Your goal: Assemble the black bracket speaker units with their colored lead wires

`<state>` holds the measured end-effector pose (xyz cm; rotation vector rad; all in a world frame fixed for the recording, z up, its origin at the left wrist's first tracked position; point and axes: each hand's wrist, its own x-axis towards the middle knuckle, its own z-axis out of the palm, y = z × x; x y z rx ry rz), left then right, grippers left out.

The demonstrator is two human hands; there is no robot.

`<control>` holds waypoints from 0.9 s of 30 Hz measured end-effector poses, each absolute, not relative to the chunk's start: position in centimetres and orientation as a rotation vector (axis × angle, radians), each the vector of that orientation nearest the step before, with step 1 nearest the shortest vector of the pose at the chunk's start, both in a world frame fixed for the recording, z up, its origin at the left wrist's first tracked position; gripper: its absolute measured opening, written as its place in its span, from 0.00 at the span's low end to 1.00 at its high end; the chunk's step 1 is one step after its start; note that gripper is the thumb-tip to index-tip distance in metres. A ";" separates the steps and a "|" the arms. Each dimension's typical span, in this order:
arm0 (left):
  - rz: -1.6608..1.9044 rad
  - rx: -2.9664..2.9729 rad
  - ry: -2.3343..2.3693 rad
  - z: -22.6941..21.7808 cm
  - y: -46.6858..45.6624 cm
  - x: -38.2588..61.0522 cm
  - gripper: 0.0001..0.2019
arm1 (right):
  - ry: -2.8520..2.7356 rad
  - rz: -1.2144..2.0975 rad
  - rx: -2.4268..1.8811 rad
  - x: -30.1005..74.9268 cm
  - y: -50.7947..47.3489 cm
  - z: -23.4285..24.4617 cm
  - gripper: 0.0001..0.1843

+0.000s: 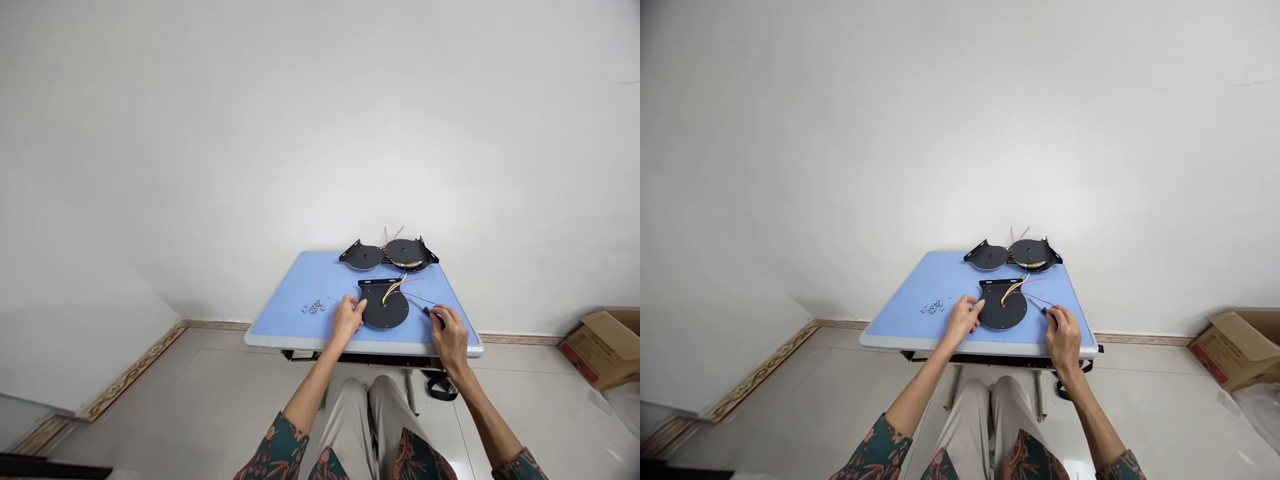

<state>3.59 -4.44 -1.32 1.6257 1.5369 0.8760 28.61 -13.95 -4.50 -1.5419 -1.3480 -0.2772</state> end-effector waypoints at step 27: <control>0.764 1.374 1.323 -0.5 -4.8 4.1 0.28 | -1.194 0.772 -1.601 24.0 -11.8 -1.0 0.31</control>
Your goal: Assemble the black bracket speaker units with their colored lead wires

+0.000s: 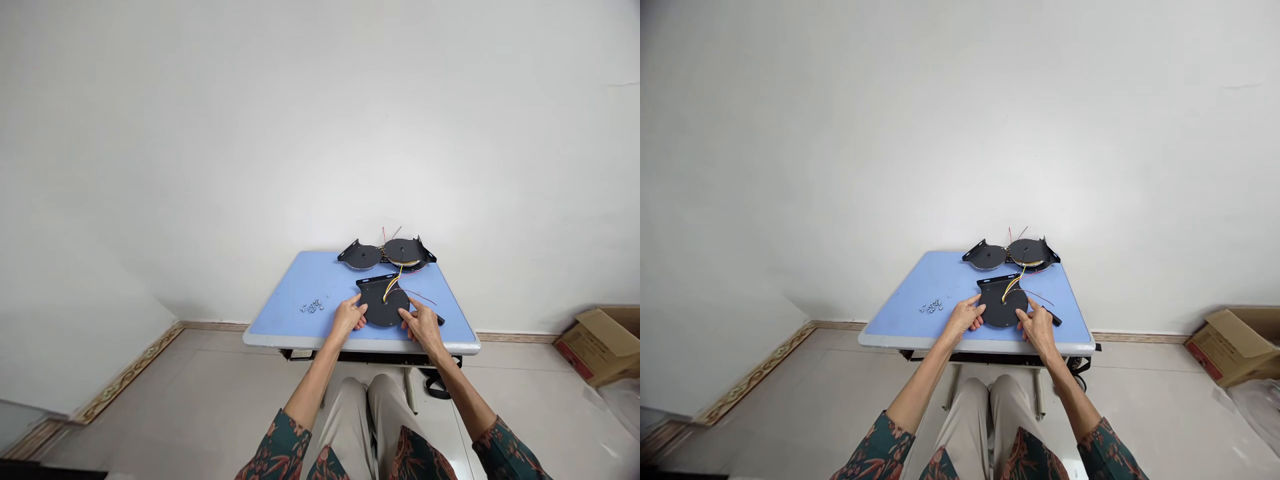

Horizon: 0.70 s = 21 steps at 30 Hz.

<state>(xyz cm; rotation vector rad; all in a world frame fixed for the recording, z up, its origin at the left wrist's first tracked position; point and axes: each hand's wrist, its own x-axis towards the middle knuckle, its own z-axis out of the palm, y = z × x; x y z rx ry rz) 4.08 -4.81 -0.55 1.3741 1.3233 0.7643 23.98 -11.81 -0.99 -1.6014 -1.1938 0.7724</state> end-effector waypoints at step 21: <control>0.682 1.597 1.452 -1.1 -5.0 4.0 0.24 | -0.779 1.017 -1.364 23.2 -12.6 0.1 0.51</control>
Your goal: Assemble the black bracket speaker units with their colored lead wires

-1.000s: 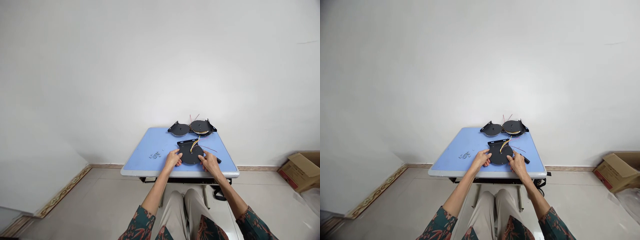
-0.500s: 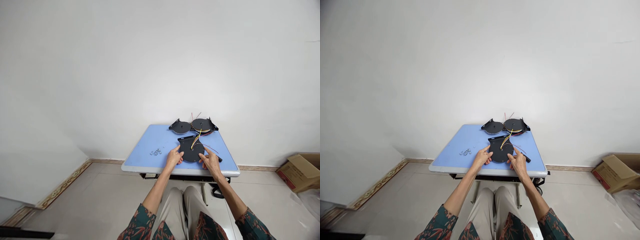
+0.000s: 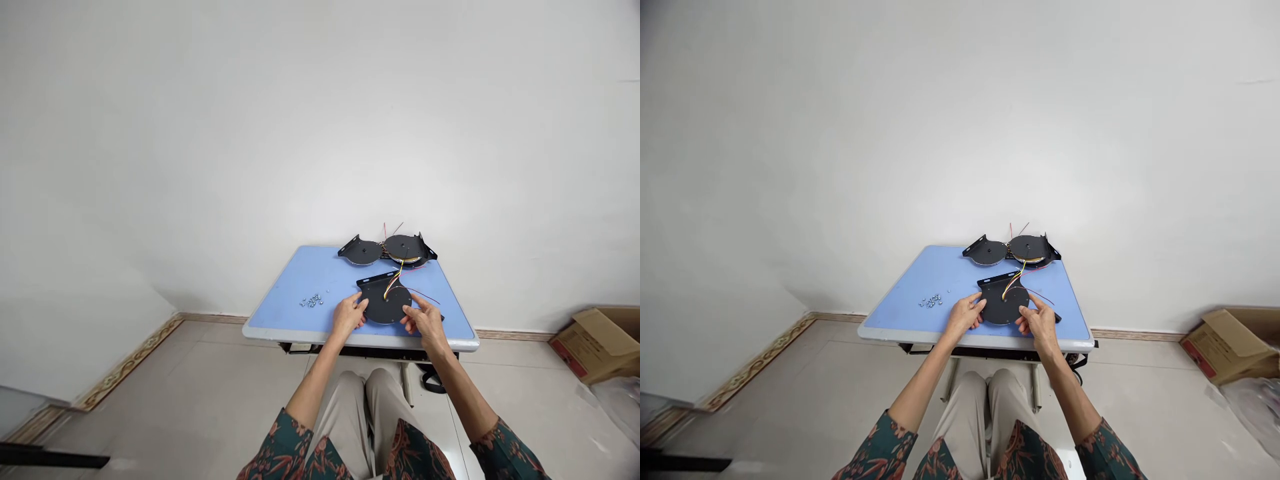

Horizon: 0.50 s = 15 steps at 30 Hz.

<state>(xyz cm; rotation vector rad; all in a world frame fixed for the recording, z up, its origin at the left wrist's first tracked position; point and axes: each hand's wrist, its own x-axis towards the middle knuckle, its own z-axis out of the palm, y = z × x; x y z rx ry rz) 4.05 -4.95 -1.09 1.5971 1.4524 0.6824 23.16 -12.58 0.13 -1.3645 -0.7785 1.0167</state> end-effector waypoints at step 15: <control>1.083 2.769 1.185 -3.0 -9.6 5.3 0.23 | -0.685 1.023 -1.333 23.1 -13.0 1.0 0.50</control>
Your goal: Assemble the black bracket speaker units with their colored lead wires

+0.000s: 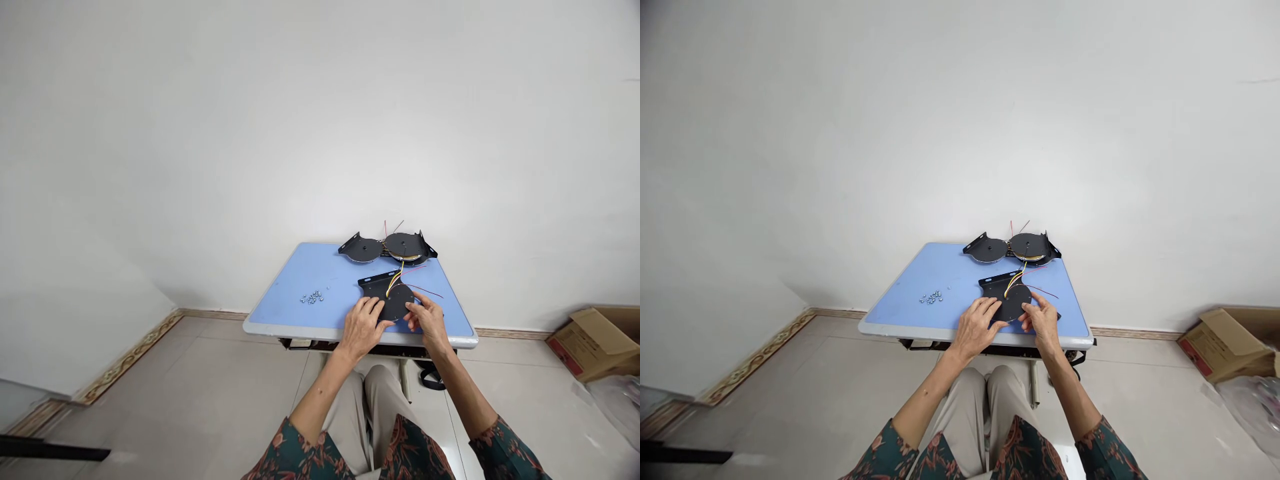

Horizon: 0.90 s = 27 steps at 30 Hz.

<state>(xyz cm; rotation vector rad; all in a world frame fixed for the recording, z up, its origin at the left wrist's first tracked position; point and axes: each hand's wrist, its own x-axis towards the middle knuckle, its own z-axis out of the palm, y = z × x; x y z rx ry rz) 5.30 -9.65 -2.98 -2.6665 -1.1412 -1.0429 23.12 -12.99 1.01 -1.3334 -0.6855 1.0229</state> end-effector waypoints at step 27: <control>-0.842 -2.613 -1.062 -2.3 -8.8 4.7 0.22 | -0.963 0.955 -1.368 23.5 -13.5 -0.3 0.43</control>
